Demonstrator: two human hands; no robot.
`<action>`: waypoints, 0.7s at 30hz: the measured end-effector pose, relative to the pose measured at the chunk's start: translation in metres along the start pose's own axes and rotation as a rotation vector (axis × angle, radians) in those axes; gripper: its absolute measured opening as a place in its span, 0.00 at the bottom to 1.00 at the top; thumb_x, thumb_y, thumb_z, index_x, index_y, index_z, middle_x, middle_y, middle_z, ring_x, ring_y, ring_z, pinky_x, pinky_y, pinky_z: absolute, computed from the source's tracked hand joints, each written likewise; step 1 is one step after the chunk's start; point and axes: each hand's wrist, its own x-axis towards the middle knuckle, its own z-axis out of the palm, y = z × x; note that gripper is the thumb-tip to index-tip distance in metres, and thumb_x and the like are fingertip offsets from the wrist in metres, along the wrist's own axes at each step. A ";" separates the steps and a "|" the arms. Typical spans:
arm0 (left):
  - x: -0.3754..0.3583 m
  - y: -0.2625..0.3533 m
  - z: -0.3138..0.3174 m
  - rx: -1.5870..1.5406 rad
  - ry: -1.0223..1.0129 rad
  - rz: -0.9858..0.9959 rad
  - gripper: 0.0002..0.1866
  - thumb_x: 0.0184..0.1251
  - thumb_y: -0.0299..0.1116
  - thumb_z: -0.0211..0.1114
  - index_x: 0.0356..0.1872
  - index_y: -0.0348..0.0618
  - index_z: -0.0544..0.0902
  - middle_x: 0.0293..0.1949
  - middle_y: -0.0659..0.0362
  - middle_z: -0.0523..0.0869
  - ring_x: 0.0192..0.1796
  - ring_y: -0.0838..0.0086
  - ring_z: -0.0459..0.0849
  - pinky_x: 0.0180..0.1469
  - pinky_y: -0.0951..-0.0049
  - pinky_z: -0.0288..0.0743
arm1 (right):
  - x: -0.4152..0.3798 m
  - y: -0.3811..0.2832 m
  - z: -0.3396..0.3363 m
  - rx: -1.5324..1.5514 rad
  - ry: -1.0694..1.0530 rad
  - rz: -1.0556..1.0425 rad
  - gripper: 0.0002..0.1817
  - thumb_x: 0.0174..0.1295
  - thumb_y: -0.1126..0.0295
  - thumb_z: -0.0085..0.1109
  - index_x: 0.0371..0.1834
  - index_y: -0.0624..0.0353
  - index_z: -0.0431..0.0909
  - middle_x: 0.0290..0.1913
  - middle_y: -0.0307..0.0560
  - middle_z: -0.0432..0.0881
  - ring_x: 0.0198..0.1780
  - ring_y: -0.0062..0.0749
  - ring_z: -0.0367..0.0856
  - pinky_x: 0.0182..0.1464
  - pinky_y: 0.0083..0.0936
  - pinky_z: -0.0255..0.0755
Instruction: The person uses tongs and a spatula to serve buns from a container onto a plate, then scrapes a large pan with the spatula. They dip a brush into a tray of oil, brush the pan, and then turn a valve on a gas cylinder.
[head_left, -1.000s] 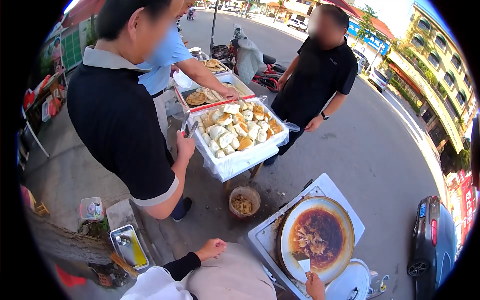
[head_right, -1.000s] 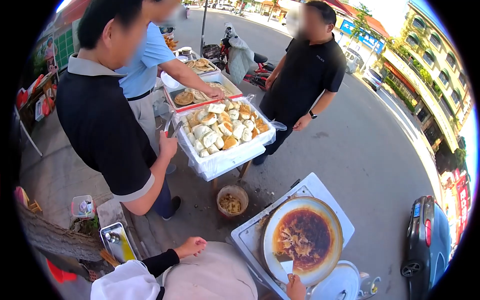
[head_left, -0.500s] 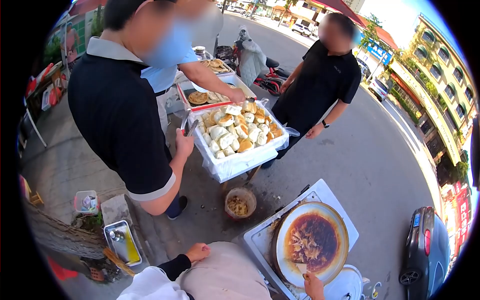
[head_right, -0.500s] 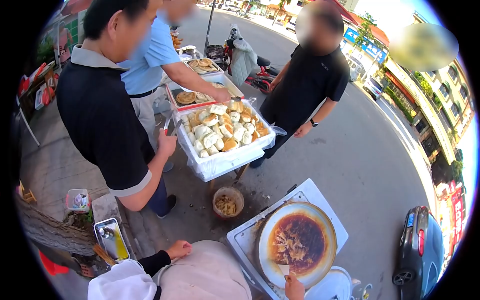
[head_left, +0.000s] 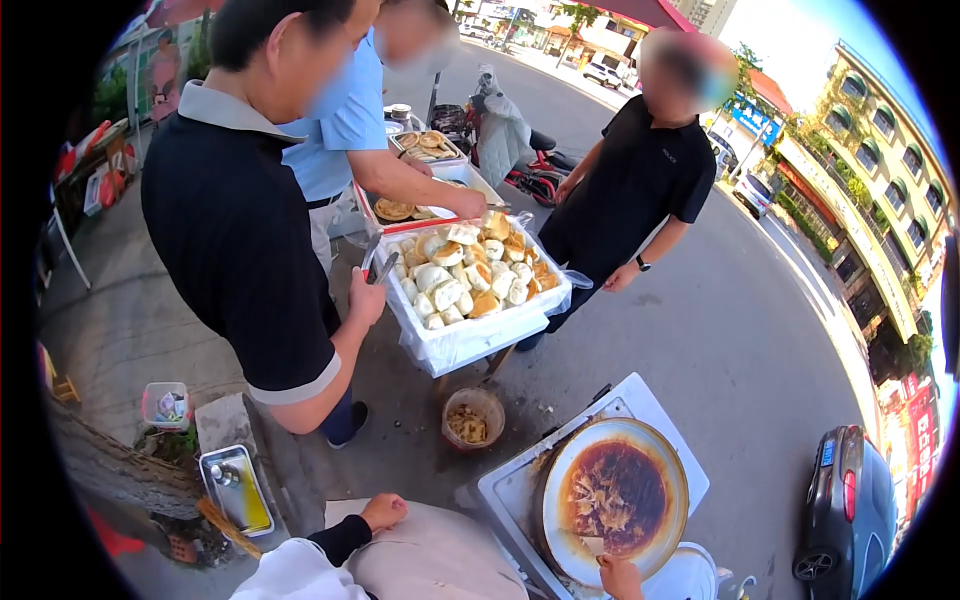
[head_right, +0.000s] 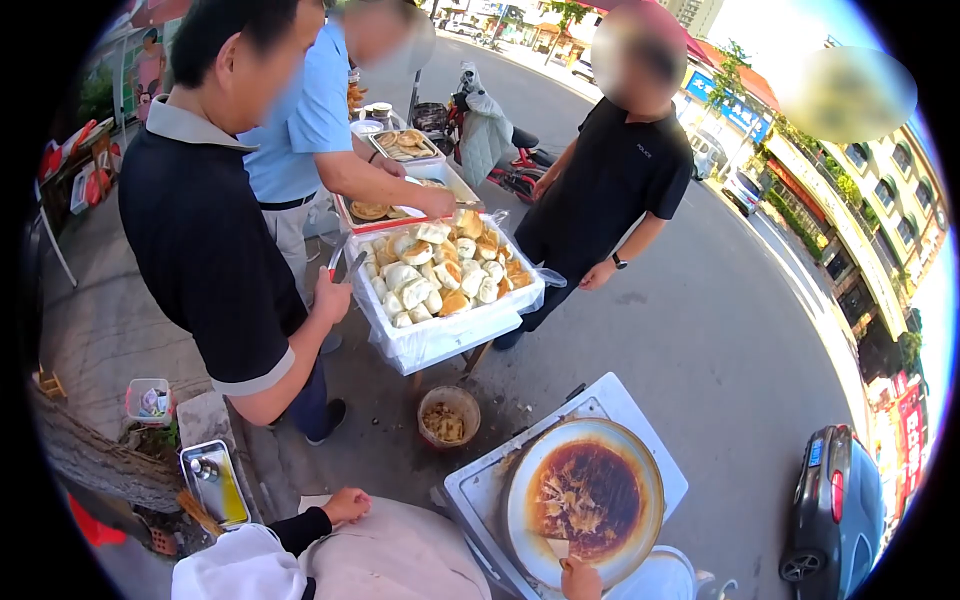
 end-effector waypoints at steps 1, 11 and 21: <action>-0.001 -0.001 0.000 0.010 -0.013 0.006 0.15 0.59 0.36 0.62 0.43 0.38 0.80 0.31 0.58 0.82 0.27 0.76 0.81 0.27 0.75 0.79 | 0.001 0.010 0.007 0.035 0.032 -0.104 0.11 0.60 0.66 0.51 0.44 0.50 0.78 0.33 0.59 0.81 0.37 0.59 0.79 0.39 0.50 0.72; 0.001 -0.001 0.003 -0.011 -0.010 -0.016 0.15 0.58 0.36 0.62 0.43 0.38 0.80 0.33 0.58 0.82 0.28 0.75 0.81 0.27 0.75 0.79 | -0.002 0.005 -0.002 0.061 0.091 -0.233 0.11 0.60 0.71 0.49 0.42 0.54 0.80 0.32 0.64 0.80 0.37 0.61 0.78 0.39 0.51 0.72; -0.002 0.014 0.005 -0.021 -0.025 0.021 0.15 0.59 0.37 0.61 0.44 0.39 0.80 0.34 0.58 0.82 0.31 0.75 0.81 0.29 0.75 0.79 | 0.008 0.013 0.011 0.067 0.030 -0.189 0.13 0.59 0.70 0.48 0.43 0.55 0.81 0.34 0.64 0.81 0.38 0.61 0.79 0.41 0.50 0.72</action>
